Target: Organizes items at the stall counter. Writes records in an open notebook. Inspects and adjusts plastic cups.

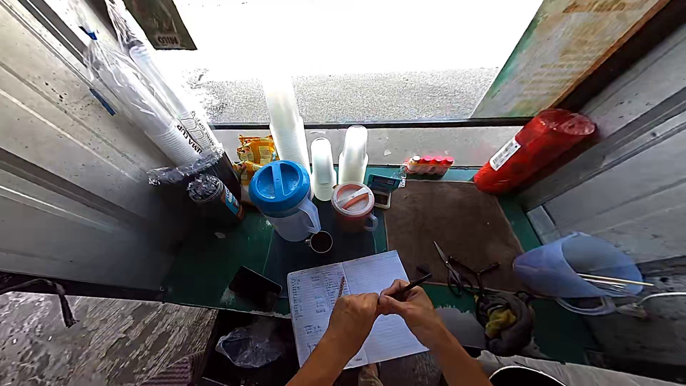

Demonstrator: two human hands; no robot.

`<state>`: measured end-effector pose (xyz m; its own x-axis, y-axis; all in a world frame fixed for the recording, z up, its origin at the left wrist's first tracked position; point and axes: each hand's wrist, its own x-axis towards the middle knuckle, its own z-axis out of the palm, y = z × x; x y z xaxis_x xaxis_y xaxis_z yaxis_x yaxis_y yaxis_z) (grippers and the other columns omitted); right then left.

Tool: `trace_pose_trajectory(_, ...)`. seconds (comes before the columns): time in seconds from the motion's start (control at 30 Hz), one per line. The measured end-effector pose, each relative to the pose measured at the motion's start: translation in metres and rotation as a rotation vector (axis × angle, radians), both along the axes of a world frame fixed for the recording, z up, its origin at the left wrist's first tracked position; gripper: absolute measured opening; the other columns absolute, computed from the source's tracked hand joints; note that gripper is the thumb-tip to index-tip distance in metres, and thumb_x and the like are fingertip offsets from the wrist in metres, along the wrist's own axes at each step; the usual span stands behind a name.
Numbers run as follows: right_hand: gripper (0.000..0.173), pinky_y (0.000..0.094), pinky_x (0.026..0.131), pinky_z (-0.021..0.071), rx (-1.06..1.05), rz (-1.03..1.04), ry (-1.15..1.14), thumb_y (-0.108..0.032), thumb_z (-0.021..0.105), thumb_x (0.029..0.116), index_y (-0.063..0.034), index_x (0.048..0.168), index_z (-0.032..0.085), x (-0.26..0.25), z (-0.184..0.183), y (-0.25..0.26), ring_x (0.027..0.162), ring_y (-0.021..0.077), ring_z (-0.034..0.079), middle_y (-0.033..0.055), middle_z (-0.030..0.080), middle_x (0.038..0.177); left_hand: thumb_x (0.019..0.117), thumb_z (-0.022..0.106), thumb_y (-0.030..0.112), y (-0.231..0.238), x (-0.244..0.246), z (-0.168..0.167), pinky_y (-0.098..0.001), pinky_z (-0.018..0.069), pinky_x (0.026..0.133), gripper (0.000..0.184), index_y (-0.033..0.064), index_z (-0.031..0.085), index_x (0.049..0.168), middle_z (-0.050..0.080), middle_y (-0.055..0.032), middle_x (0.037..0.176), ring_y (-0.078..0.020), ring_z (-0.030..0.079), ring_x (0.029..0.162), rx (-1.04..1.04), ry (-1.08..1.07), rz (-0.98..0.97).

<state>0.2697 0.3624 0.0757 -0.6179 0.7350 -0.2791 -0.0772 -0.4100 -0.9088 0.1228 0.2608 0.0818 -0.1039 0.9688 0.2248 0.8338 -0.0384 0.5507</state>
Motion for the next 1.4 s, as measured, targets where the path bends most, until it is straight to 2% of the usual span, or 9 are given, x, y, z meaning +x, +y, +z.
trace_pose_trajectory(0.17,0.02,0.0399,0.069,0.0667,-0.05,-0.189,0.112,0.0,0.083,0.0781,-0.0032,0.086,0.064,0.004,0.012,0.002,0.069,0.023,0.075,0.0121,0.074,0.079,0.1013,0.062,0.029,0.009,-0.007,0.024,-0.0398,0.0592,0.062,0.032,0.0012,0.073,0.09,0.07,-0.011,0.074,-0.0237,0.072,0.067,-0.064,0.015,-0.055)
trace_pose_trajectory(0.33,0.023,0.0354,0.067,0.066,-0.031,-0.207,0.137,0.0,0.087,0.0739,-0.0026,0.085,0.067,0.004,0.012,0.0,0.068,0.0195,0.074,0.012,0.074,0.079,0.1017,0.061,0.026,0.017,-0.003,0.026,-0.0387,0.0583,0.06,0.03,0.0021,0.072,0.089,0.07,-0.0097,0.073,-0.0227,0.071,0.066,-0.047,0.03,-0.054)
trace_pose_trajectory(0.8,0.016,0.0392,0.067,0.0668,-0.09,-0.368,0.115,0.006,0.076,0.0826,-0.0009,0.087,0.063,0.02,0.017,-0.002,0.069,0.0237,0.076,0.0141,0.074,0.079,0.1032,0.059,0.03,0.028,0.005,0.029,-0.0409,0.0578,0.063,0.035,0.0003,0.072,0.091,0.07,-0.0125,0.074,-0.026,0.071,0.068,-0.152,0.047,-0.139)
trace_pose_trajectory(1.03,0.018,0.0362,0.066,0.0657,-0.199,-0.357,0.088,0.01,0.079,0.0796,0.001,0.086,0.065,0.01,0.015,-0.023,0.068,0.0206,0.074,0.0138,0.074,0.079,0.0956,0.06,0.004,0.026,0.019,0.028,-0.0388,0.0577,0.06,0.015,0.0005,0.069,0.084,0.067,-0.0118,0.07,-0.0255,0.07,0.065,-0.119,0.158,-0.128)
trace_pose_trajectory(1.1,0.014,0.0363,0.066,0.0654,-0.314,-0.374,0.12,0.01,0.071,0.0876,-0.0011,0.084,0.063,0.004,0.014,-0.026,0.068,0.0186,0.073,0.0113,0.073,0.078,0.0948,0.058,0.0,0.026,0.026,0.027,-0.0372,0.0572,0.057,0.012,-0.0013,0.07,0.092,0.066,-0.0115,0.067,-0.0254,0.069,0.061,-0.124,0.193,-0.082)
trace_pose_trajectory(1.17,0.012,0.0359,0.066,0.0652,-0.389,-0.34,0.146,0.004,0.064,0.0959,-0.0023,0.086,0.063,0.004,0.012,-0.023,0.068,0.0175,0.073,0.01,0.073,0.078,0.0998,0.054,0.005,0.033,0.025,0.044,-0.0438,0.0584,0.062,0.029,-0.0042,0.065,0.125,0.068,-0.0157,0.071,-0.0319,0.072,0.066,-0.305,0.168,-0.129)
trace_pose_trajectory(1.23,0.006,0.0336,0.064,0.0638,-0.306,-0.244,0.048,-0.002,0.065,0.098,-0.0006,0.092,0.064,0.007,0.007,-0.015,0.067,0.0168,0.072,0.0101,0.072,0.08,0.1039,0.058,0.025,0.06,0.004,0.087,-0.0573,0.055,0.081,0.057,0.0032,0.042,0.153,0.071,-0.0229,0.096,-0.0419,0.071,0.093,-0.611,0.118,-0.237)
trace_pose_trajectory(1.3,0.012,0.0303,0.058,0.0603,0.006,-0.071,-0.286,-0.01,0.073,0.0942,-0.001,0.095,0.064,0.015,-0.005,-0.002,0.062,0.0139,0.068,0.0062,0.07,0.075,0.0996,0.066,0.04,0.099,-0.034,0.13,-0.0579,0.0523,0.095,0.059,0.0051,0.053,0.146,0.069,-0.022,0.118,-0.0393,0.066,0.113,-0.514,0.157,-0.201)
trace_pose_trajectory(1.4,0.035,0.0451,0.07,0.0558,0.373,0.227,-0.826,-0.03,0.078,0.0917,-0.0017,0.108,0.067,0.025,-0.031,0.018,0.072,0.0236,0.065,0.0109,0.067,0.083,0.098,0.07,0.024,0.181,-0.112,0.162,-0.0535,0.0532,0.098,0.042,-0.0012,0.064,0.131,0.067,-0.0233,0.121,-0.0391,0.065,0.115,-0.102,0.272,0.029)
